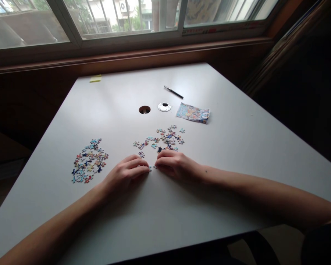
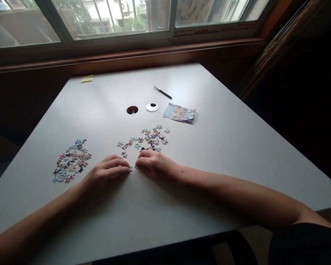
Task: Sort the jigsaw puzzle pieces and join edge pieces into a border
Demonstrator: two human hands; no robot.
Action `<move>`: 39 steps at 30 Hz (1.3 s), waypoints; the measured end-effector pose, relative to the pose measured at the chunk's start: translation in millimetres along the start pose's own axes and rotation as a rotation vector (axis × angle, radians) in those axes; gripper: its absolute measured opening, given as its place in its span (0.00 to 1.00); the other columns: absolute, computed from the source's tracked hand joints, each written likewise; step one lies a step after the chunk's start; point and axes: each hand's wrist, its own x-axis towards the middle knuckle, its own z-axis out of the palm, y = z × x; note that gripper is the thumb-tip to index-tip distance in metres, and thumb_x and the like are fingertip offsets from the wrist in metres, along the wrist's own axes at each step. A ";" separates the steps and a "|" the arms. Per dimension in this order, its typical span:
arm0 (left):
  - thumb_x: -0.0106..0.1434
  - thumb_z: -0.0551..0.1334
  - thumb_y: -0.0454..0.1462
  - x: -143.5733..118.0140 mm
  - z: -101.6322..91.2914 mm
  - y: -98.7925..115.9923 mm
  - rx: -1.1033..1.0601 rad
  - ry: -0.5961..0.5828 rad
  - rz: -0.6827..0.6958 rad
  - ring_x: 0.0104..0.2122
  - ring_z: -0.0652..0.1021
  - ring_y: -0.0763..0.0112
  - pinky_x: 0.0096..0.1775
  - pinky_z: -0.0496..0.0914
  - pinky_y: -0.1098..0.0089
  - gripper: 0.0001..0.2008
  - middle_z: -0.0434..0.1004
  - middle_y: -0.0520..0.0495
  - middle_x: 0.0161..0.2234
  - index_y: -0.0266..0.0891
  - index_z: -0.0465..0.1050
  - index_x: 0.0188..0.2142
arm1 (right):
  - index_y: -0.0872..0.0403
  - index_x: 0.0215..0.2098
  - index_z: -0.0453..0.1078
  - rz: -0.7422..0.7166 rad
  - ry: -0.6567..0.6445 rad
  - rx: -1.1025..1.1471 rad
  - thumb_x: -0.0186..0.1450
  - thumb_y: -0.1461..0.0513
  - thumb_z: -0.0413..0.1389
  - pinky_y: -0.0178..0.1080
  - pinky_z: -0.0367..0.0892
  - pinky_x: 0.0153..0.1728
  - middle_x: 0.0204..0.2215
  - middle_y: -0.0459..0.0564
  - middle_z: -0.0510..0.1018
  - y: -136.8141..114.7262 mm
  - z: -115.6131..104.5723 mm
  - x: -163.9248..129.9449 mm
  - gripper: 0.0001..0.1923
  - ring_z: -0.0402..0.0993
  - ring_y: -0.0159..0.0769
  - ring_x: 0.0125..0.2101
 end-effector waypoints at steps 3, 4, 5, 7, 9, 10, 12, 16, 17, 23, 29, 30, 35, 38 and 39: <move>0.70 0.57 0.29 1.1 -0.5 -0.3 0.023 -0.020 0.013 0.44 0.74 0.64 0.45 0.71 0.63 0.11 0.78 0.41 0.44 0.40 0.74 0.47 | 0.55 0.40 0.74 -0.006 0.000 0.002 0.71 0.65 0.50 0.37 0.71 0.39 0.39 0.55 0.76 0.7 1.4 0.0 0.10 0.73 0.34 0.37; 0.70 0.57 0.29 1.6 -0.7 -0.1 0.028 -0.021 0.017 0.44 0.74 0.64 0.46 0.71 0.62 0.10 0.78 0.41 0.44 0.39 0.74 0.47 | 0.55 0.41 0.74 -0.010 0.001 0.000 0.71 0.65 0.50 0.37 0.71 0.39 0.39 0.55 0.76 0.9 2.1 -0.1 0.10 0.73 0.34 0.37; 0.70 0.57 0.29 2.0 -0.8 0.3 0.030 -0.021 0.019 0.44 0.74 0.64 0.46 0.71 0.62 0.10 0.78 0.41 0.44 0.39 0.74 0.47 | 0.55 0.41 0.74 -0.014 0.003 -0.003 0.71 0.65 0.50 0.37 0.72 0.39 0.39 0.55 0.76 1.2 2.7 -0.2 0.10 0.73 0.34 0.37; 0.70 0.57 0.30 2.5 -0.9 1.0 0.029 -0.022 0.023 0.44 0.74 0.64 0.46 0.71 0.62 0.10 0.78 0.41 0.44 0.39 0.74 0.48 | 0.55 0.41 0.75 -0.024 0.003 -0.011 0.71 0.65 0.50 0.37 0.72 0.40 0.39 0.54 0.76 2.2 3.6 -0.5 0.10 0.73 0.35 0.38; 0.71 0.57 0.30 2.6 -1.0 1.6 0.027 -0.025 0.021 0.44 0.74 0.63 0.46 0.71 0.62 0.10 0.78 0.41 0.45 0.39 0.74 0.48 | 0.55 0.43 0.75 -0.035 -0.001 -0.017 0.71 0.66 0.51 0.37 0.72 0.40 0.40 0.54 0.76 3.4 4.1 -1.0 0.10 0.73 0.35 0.38; 0.71 0.56 0.30 2.5 -1.1 1.8 0.027 -0.025 0.020 0.45 0.74 0.63 0.46 0.71 0.62 0.11 0.78 0.41 0.45 0.39 0.74 0.48 | 0.55 0.43 0.75 -0.039 -0.006 -0.021 0.70 0.66 0.51 0.37 0.72 0.41 0.40 0.54 0.76 4.1 4.1 -1.2 0.10 0.73 0.35 0.39; 0.71 0.56 0.30 2.5 -1.3 2.1 0.028 -0.024 0.019 0.45 0.74 0.63 0.46 0.71 0.62 0.11 0.78 0.41 0.45 0.39 0.74 0.49 | 0.55 0.44 0.75 -0.043 -0.019 -0.031 0.70 0.67 0.51 0.38 0.71 0.41 0.41 0.54 0.76 5.1 4.0 -1.6 0.11 0.73 0.36 0.39; 0.71 0.56 0.30 3.3 -1.6 2.1 0.030 -0.020 0.031 0.44 0.74 0.64 0.46 0.71 0.62 0.11 0.79 0.41 0.45 0.38 0.74 0.48 | 0.54 0.45 0.75 -0.047 -0.044 -0.050 0.69 0.68 0.52 0.38 0.71 0.42 0.41 0.54 0.75 5.8 3.2 -1.9 0.12 0.72 0.36 0.40; 0.71 0.56 0.30 3.5 -1.5 1.9 0.030 -0.019 0.031 0.44 0.74 0.64 0.46 0.71 0.63 0.11 0.79 0.41 0.45 0.38 0.74 0.48 | 0.54 0.45 0.75 -0.046 -0.047 -0.052 0.68 0.69 0.52 0.38 0.71 0.42 0.41 0.54 0.75 5.7 3.0 -1.8 0.12 0.72 0.36 0.40; 0.70 0.58 0.30 3.4 -0.8 1.2 0.017 -0.028 0.018 0.45 0.74 0.63 0.47 0.71 0.62 0.11 0.79 0.41 0.45 0.38 0.74 0.49 | 0.55 0.45 0.76 -0.031 -0.064 -0.055 0.69 0.68 0.51 0.39 0.70 0.43 0.41 0.54 0.75 3.4 2.1 -0.6 0.12 0.72 0.37 0.41; 0.69 0.59 0.29 2.2 -0.3 0.6 0.015 -0.034 0.016 0.45 0.73 0.63 0.46 0.70 0.62 0.11 0.78 0.41 0.46 0.38 0.73 0.49 | 0.54 0.45 0.76 -0.034 -0.104 -0.096 0.70 0.68 0.50 0.37 0.69 0.43 0.41 0.54 0.75 -0.9 -2.1 2.1 0.12 0.71 0.35 0.40; 0.69 0.59 0.29 2.0 0.0 0.3 0.018 -0.035 0.017 0.44 0.73 0.63 0.46 0.70 0.62 0.11 0.78 0.41 0.46 0.38 0.73 0.49 | 0.54 0.44 0.76 -0.037 -0.113 -0.117 0.70 0.68 0.50 0.37 0.69 0.42 0.41 0.53 0.74 -2.2 -3.2 3.0 0.12 0.70 0.35 0.39; 0.69 0.58 0.28 2.0 1.0 -0.6 0.066 -0.036 0.021 0.43 0.73 0.65 0.45 0.70 0.63 0.11 0.77 0.42 0.44 0.38 0.73 0.48 | 0.54 0.41 0.77 -0.057 -0.172 -0.277 0.72 0.67 0.47 0.37 0.66 0.39 0.34 0.52 0.74 -5.4 -7.1 7.0 0.15 0.68 0.35 0.35; 0.69 0.57 0.28 2.3 1.4 -0.3 0.078 -0.032 0.025 0.42 0.73 0.65 0.45 0.70 0.63 0.11 0.77 0.42 0.43 0.38 0.73 0.47 | 0.54 0.41 0.77 -0.067 -0.177 -0.292 0.72 0.67 0.48 0.37 0.64 0.37 0.30 0.50 0.73 -2.7 -6.6 6.9 0.14 0.66 0.35 0.31; 0.69 0.57 0.29 2.2 1.7 -0.3 0.079 -0.033 0.025 0.43 0.73 0.65 0.45 0.70 0.63 0.10 0.77 0.42 0.42 0.38 0.73 0.48 | 0.54 0.41 0.77 -0.069 -0.169 -0.284 0.71 0.66 0.48 0.37 0.63 0.37 0.29 0.49 0.73 -1.5 -5.9 6.4 0.14 0.66 0.34 0.30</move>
